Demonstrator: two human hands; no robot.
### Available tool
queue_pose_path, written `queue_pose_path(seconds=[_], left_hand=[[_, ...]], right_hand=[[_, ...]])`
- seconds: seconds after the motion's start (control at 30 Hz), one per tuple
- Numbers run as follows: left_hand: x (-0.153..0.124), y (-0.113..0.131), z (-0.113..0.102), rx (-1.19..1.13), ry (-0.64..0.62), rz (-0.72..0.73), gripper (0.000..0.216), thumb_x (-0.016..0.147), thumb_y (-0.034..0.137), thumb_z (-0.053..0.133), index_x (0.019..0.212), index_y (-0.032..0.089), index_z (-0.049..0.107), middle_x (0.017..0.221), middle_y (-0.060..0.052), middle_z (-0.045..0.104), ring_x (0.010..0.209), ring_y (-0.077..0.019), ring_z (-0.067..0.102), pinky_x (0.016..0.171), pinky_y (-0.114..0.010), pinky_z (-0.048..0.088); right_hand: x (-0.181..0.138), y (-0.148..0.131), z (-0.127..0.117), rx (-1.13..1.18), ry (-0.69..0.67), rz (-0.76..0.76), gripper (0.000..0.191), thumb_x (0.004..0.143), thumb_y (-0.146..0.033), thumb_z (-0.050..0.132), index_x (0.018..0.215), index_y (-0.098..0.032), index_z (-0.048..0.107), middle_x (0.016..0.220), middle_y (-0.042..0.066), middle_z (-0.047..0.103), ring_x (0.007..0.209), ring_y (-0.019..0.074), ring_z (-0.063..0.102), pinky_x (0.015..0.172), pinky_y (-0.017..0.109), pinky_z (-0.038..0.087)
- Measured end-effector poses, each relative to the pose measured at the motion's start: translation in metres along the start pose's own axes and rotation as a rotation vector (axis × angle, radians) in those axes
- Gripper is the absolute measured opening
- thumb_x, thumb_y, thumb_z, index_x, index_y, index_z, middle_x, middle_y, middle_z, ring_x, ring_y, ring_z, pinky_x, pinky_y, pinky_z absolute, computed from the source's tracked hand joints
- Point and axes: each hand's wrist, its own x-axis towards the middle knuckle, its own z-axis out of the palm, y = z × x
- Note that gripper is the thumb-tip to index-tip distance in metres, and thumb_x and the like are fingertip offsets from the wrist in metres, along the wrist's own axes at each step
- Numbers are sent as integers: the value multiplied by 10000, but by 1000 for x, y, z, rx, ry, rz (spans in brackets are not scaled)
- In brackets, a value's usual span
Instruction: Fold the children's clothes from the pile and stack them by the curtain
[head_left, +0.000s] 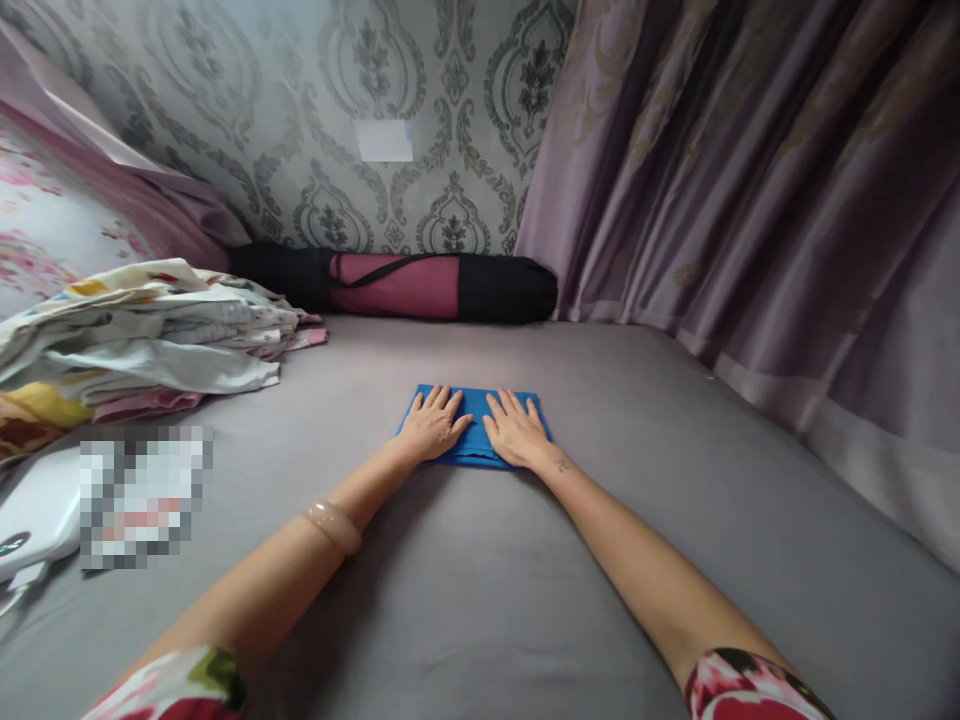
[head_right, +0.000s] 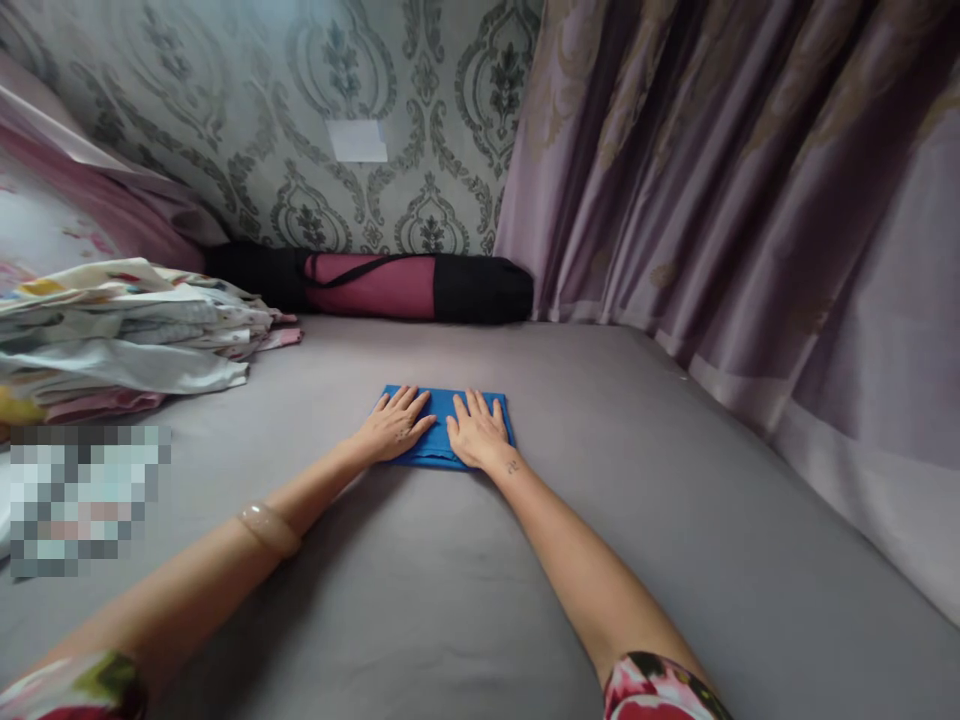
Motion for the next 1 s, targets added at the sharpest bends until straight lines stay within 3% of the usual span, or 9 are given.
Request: queue_pose_path(seconds=[0.13,0.27,0.43,0.67,0.77,0.87,1.0], left_hand=[[-3,-11,-1,-3,31,-37,621,971,503,245,1446,114,340,1537,-178,277,1440,-304,190,1148,-483,176],[-4,-20,4,-70,-28,-103,654,971,504,213,1478,93,265,1548,-182,242,1436,-309,202,1141,-469,195],[-2,-33,4,-170,-67,-93,674,959,533,200,1475,105,277,1551,-169,243,1435,-303,207,1140,-466,202],[-11,-52,8,-139,-14,-25,587,978,445,204,1467,132,289,1542,-127,287,1439,-225,218,1164,-448,146],[-12,-52,11,-153,9,-53,588,975,453,217,1464,135,301,1540,-119,296,1438,-226,221,1166,-438,150],[-11,-52,12,-184,30,-63,591,971,459,229,1459,136,315,1536,-109,308,1441,-233,211,1169,-422,151],[-10,-57,17,-199,117,-92,608,961,475,245,1417,95,379,1512,-142,347,1426,-256,247,1158,-395,198]], right_hand=[[-5,6,-7,28,36,98,628,987,-426,193,1492,-58,252,1559,153,214,1445,262,150,1162,480,77],[-7,10,-5,27,17,212,656,983,-422,193,1490,-6,225,1566,161,180,1444,275,146,1163,438,106],[-6,17,-8,84,-42,219,681,981,-462,160,1495,-20,219,1567,160,175,1445,272,143,1161,446,112],[-9,28,-5,16,-8,215,693,976,-464,186,1489,1,219,1558,175,202,1437,280,170,1161,442,116],[-6,26,-9,3,-34,210,703,974,-479,196,1483,4,237,1548,191,224,1436,295,169,1159,483,87],[-5,18,-10,7,33,173,673,979,-459,198,1489,-22,242,1558,177,201,1445,287,135,1160,494,60],[-7,12,2,58,56,139,637,978,-425,238,1478,-32,286,1561,157,207,1443,277,153,1163,460,117]])
